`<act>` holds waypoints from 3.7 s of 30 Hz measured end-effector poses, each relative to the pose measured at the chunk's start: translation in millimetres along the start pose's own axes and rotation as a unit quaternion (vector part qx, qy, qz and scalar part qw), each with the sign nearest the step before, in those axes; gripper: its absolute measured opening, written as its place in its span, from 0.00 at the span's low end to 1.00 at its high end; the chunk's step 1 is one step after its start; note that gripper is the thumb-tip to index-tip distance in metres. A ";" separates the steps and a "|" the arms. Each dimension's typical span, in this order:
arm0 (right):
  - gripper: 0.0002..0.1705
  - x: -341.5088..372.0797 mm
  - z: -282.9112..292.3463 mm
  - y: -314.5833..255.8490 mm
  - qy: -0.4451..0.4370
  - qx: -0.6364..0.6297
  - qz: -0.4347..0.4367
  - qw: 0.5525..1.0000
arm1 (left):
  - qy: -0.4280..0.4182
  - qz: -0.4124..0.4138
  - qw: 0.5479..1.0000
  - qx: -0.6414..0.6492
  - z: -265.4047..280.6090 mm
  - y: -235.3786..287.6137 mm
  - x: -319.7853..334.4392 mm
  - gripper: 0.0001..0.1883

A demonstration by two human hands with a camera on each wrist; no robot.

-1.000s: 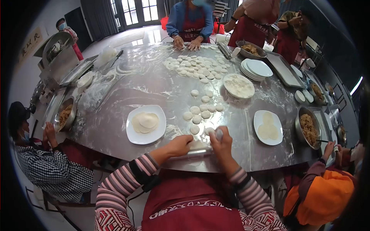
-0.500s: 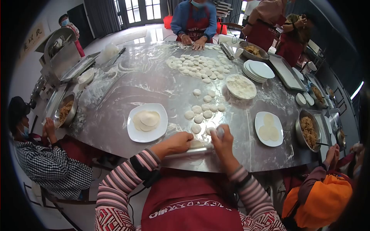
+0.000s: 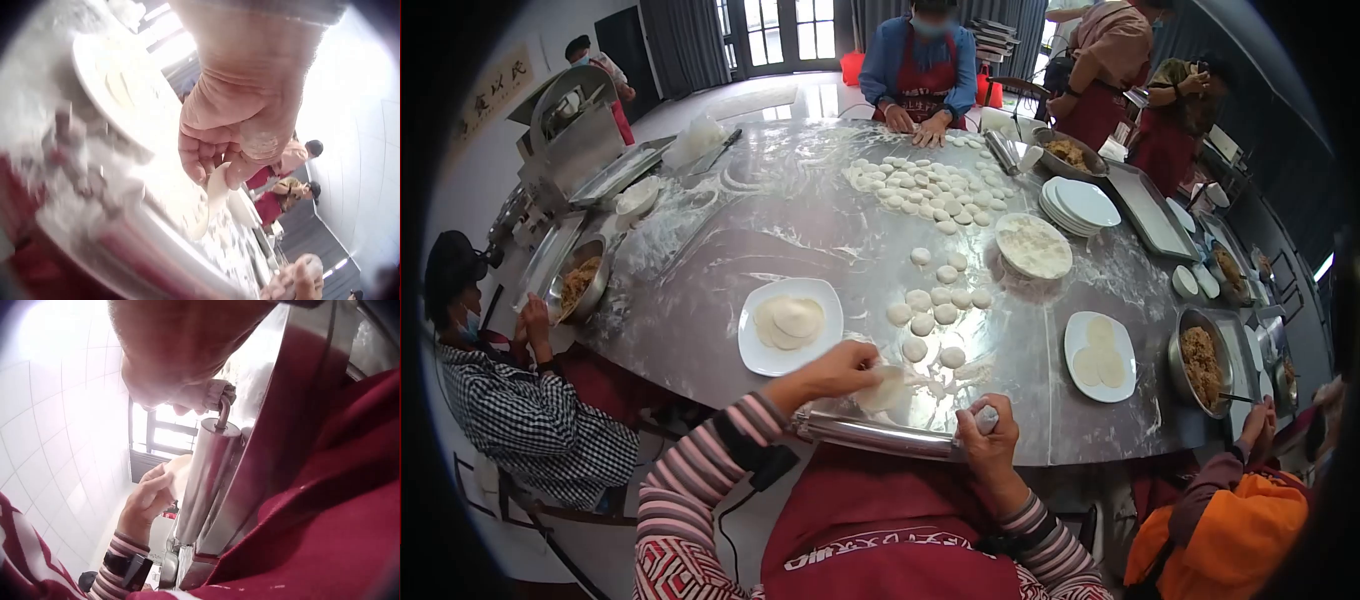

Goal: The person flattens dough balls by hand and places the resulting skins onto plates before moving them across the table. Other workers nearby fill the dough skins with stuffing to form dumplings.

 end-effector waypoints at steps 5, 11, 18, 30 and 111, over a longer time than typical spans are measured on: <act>0.13 -4.0 -0.5 5.8 0.000 0.043 0.035 0.998 | 0.167 0.061 0.955 -0.237 128.0 -22.1 40.8 0.11; 0.13 3.1 0.2 7.2 0.001 0.040 0.032 0.999 | 0.090 -0.045 0.957 -0.271 57.3 -2.9 -31.9 0.12; 0.13 9.1 2.6 7.6 -0.008 0.021 -0.001 1.000 | -0.001 -0.122 0.948 -0.294 -68.9 37.0 -103.0 0.13; 0.12 -24.1 -6.6 -15.7 -0.027 0.045 0.030 0.998 | 0.023 0.011 0.994 -0.106 -47.8 -8.1 -33.3 0.12; 0.10 -58.4 -20.4 9.3 -0.010 0.009 -0.014 1.000 | -0.078 -0.029 0.981 -0.177 -55.6 -5.8 -28.4 0.10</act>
Point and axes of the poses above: each hand's wrist, its own x-axis away from the middle knuckle, its own z-axis out of the back of the hand, y = z × x, the point moved 7 cm from there along -x, towards the middle knuckle, and after that the axes turned 10 degrees about -z, right-handed, at the moved point
